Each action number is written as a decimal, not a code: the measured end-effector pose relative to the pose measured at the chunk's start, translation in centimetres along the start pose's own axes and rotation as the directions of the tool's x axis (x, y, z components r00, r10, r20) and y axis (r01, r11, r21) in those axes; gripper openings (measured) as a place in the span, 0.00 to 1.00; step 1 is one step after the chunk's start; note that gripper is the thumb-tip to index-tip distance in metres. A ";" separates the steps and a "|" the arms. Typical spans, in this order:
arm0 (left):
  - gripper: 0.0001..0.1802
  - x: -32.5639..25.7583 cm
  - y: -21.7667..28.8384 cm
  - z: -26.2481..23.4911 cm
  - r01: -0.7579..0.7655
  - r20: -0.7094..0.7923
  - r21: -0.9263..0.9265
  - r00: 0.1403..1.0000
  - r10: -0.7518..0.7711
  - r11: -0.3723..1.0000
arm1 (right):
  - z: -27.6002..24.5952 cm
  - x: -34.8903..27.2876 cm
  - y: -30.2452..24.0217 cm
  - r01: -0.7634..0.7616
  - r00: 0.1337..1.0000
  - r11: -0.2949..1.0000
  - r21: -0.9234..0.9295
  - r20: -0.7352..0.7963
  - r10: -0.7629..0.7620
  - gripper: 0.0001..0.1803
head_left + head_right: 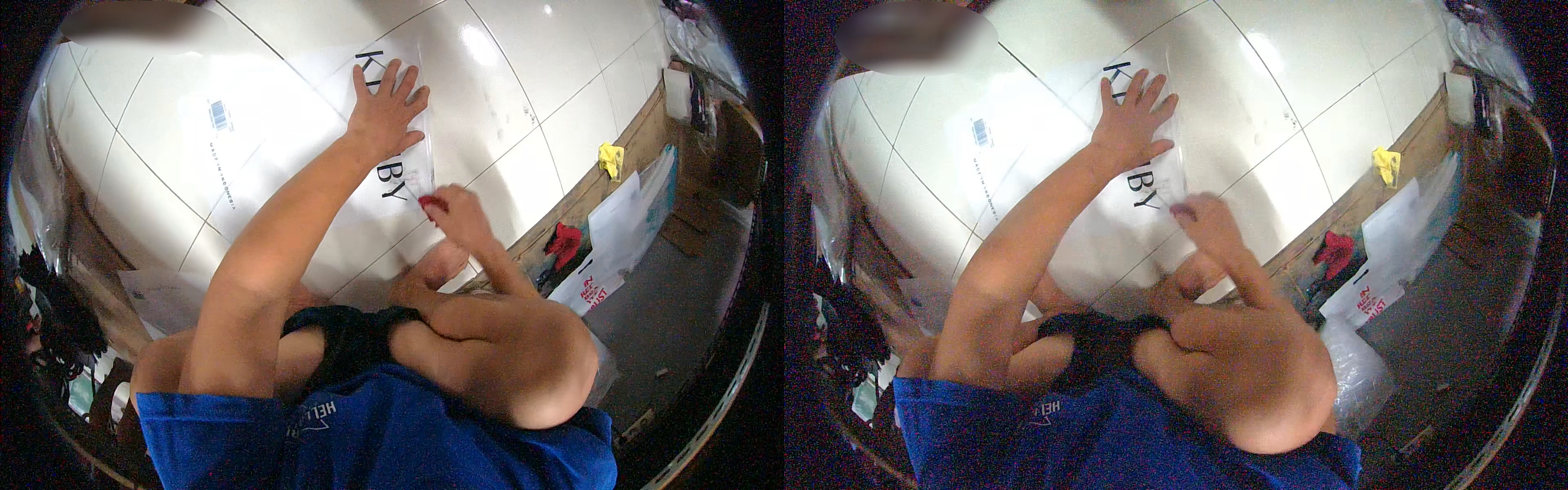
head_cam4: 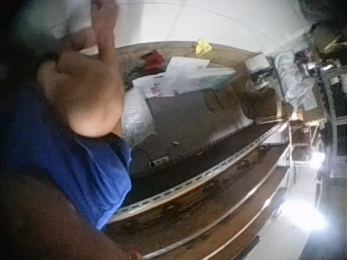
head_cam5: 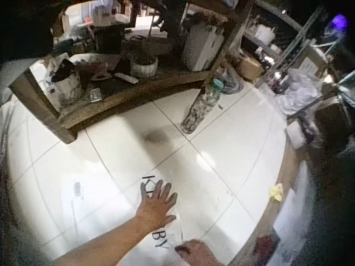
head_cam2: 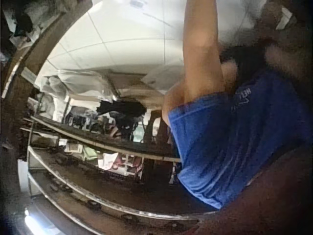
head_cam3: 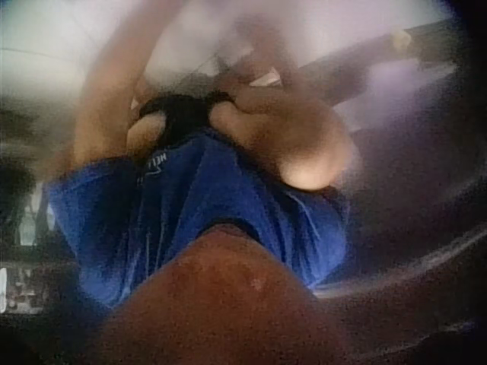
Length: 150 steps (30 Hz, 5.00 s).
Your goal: The person sits on a tiled floor and uses a red cloth to wipe a specific area marked with the word 'KLAMBY'. They repeatedly wet the cloth with water from a plastic bottle and scrub the same spot until the text is removed.
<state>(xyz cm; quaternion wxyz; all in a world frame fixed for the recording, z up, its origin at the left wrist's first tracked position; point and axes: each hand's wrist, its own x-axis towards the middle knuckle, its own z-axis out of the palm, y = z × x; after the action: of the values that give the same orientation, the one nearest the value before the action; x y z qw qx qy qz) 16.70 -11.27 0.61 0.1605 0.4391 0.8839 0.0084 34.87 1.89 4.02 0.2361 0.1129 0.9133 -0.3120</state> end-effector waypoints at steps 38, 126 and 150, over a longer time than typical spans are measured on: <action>0.41 0.3 0.7 0.5 0.006 0.000 -0.029 1.000 -0.006 1.000 | -4.3 3.7 -2.0 0.160 0.968 0.978 0.131 -0.214 -0.129 0.09; 0.42 2.2 0.9 2.1 0.054 -0.168 -0.105 0.983 -0.071 0.993 | -5.2 5.0 -0.8 0.548 0.821 0.776 -0.312 0.021 -0.571 0.03; 0.39 1.9 0.5 1.5 0.000 -0.194 -0.219 0.980 -0.044 0.976 | -4.1 -1.6 1.9 0.200 0.968 0.959 0.200 0.112 -0.225 0.12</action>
<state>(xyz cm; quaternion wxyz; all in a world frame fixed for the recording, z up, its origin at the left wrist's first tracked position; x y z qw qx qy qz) 16.44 -9.71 -1.29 0.1192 0.4060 0.8941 0.1469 35.45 5.79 6.68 0.2502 0.0147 0.8689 -0.4268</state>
